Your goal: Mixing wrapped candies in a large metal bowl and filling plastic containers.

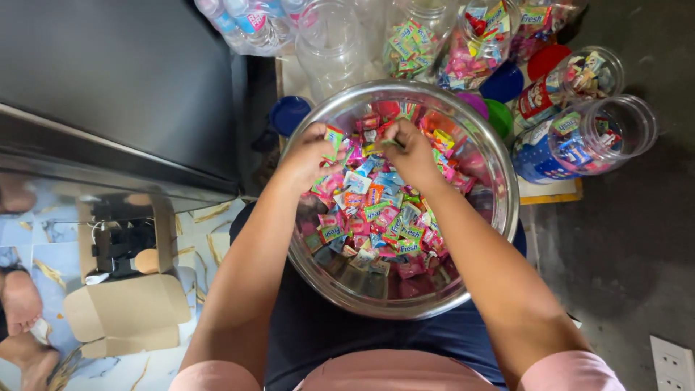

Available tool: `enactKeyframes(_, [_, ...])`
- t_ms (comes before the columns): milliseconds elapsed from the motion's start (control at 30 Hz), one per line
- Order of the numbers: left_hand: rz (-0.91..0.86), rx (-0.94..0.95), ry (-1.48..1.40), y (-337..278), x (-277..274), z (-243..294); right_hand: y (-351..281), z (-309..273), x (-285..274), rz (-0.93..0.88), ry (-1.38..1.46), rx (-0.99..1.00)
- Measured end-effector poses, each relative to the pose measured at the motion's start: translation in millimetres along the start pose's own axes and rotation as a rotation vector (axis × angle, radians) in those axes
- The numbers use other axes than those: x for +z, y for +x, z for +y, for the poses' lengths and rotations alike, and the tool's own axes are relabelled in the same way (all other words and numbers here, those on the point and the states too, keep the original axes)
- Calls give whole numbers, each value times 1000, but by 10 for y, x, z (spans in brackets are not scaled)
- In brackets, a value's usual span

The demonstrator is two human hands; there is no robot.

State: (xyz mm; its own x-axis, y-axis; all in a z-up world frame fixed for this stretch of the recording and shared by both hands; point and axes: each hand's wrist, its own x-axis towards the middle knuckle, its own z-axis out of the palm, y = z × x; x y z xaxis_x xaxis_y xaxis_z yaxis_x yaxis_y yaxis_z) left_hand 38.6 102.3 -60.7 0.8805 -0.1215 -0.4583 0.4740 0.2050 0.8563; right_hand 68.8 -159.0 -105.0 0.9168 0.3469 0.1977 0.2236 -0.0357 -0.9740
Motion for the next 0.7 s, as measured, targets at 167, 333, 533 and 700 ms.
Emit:
enactKeyframes(167, [173,94,326,114,265,-82,-88,-747,434,-126,-509,176])
enactKeyframes(333, [415,199,1344,74,477,-142,-99,-739,661,-429,-1134,334])
enactKeyframes(533, [418,271,1618,215,535,-407,-132,-861,676,-359,-1172,396])
enactKeyframes(700, [325,340,1621,29,467,0,-237,-720,560,-192,-1020,217])
